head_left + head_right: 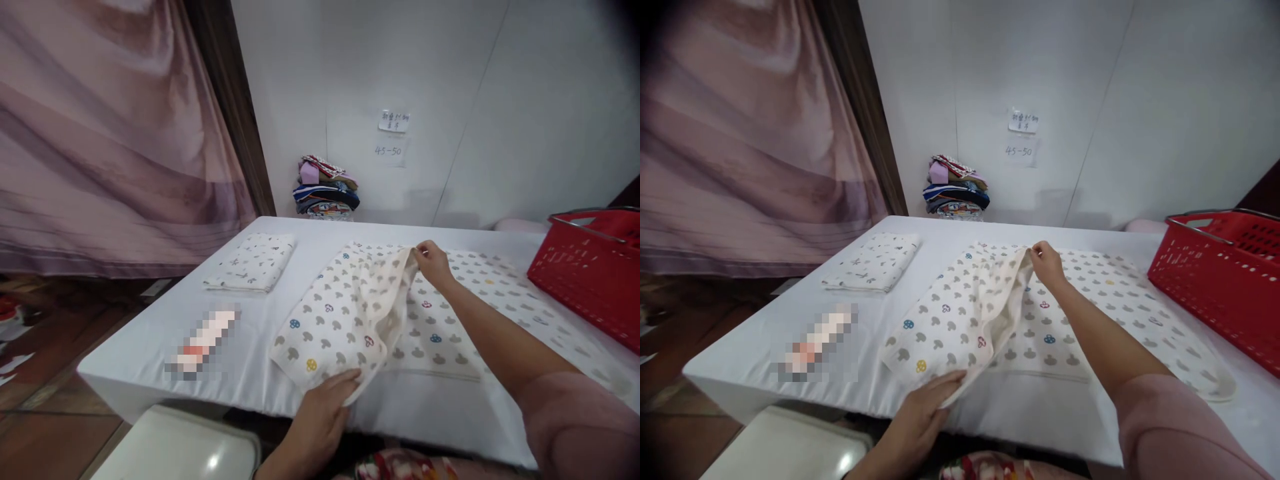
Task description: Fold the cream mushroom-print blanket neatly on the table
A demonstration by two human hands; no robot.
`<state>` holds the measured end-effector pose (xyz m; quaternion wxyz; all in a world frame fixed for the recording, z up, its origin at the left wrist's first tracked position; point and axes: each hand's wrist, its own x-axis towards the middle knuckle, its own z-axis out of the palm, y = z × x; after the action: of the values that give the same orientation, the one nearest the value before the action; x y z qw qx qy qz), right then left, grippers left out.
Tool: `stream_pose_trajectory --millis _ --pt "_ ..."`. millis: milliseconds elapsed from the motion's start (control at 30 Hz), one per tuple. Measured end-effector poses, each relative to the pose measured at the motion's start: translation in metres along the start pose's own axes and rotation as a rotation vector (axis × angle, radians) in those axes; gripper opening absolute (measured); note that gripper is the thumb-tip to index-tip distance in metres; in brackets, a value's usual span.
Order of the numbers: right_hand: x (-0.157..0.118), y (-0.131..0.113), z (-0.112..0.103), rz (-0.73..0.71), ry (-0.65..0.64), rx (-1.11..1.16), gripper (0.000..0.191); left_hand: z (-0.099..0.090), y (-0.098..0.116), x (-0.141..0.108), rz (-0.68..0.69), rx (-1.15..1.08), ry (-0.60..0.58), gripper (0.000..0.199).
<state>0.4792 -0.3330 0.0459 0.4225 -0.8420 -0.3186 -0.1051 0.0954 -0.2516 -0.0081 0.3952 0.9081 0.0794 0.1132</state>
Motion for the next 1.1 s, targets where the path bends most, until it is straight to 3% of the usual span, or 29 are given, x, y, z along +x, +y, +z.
stream_pose_trajectory --millis 133,233,333,467,600,733,833,933,1000,1100 --pt "0.024 0.011 -0.019 0.035 0.061 -0.126 0.016 -0.022 -0.008 -0.011 -0.145 -0.025 0.416 0.041" --pt "0.035 0.011 -0.035 0.042 0.058 -0.227 0.018 -0.034 -0.012 -0.016 -0.168 0.002 0.541 0.035" --pt "0.041 0.006 -0.048 0.082 -0.08 -0.27 0.021 -0.038 -0.014 -0.018 -0.103 0.079 0.511 0.035" --pt "0.047 -0.002 -0.06 0.351 -0.236 0.071 0.028 -0.036 -0.008 -0.017 0.019 0.183 0.382 0.039" --pt "0.054 -0.014 -0.069 0.486 -0.243 0.456 0.022 -0.037 0.007 -0.015 -0.022 0.219 0.253 0.045" --pt "0.063 -0.033 -0.071 0.496 -0.315 0.625 0.021 -0.045 0.013 -0.018 -0.062 0.216 0.305 0.043" --pt "0.076 -0.056 -0.062 0.458 -0.375 0.641 0.02 -0.058 0.011 -0.021 -0.101 0.184 0.384 0.04" --pt "0.102 -0.097 -0.034 0.393 -0.434 0.636 0.019 -0.084 0.003 -0.022 -0.167 0.139 0.495 0.035" --pt "0.128 -0.14 -0.006 0.334 -0.452 0.649 0.016 -0.112 -0.009 -0.018 -0.225 0.128 0.623 0.031" --pt "0.164 -0.225 0.049 0.123 -0.418 0.78 0.015 -0.169 -0.042 -0.009 -0.395 0.099 0.915 0.025"
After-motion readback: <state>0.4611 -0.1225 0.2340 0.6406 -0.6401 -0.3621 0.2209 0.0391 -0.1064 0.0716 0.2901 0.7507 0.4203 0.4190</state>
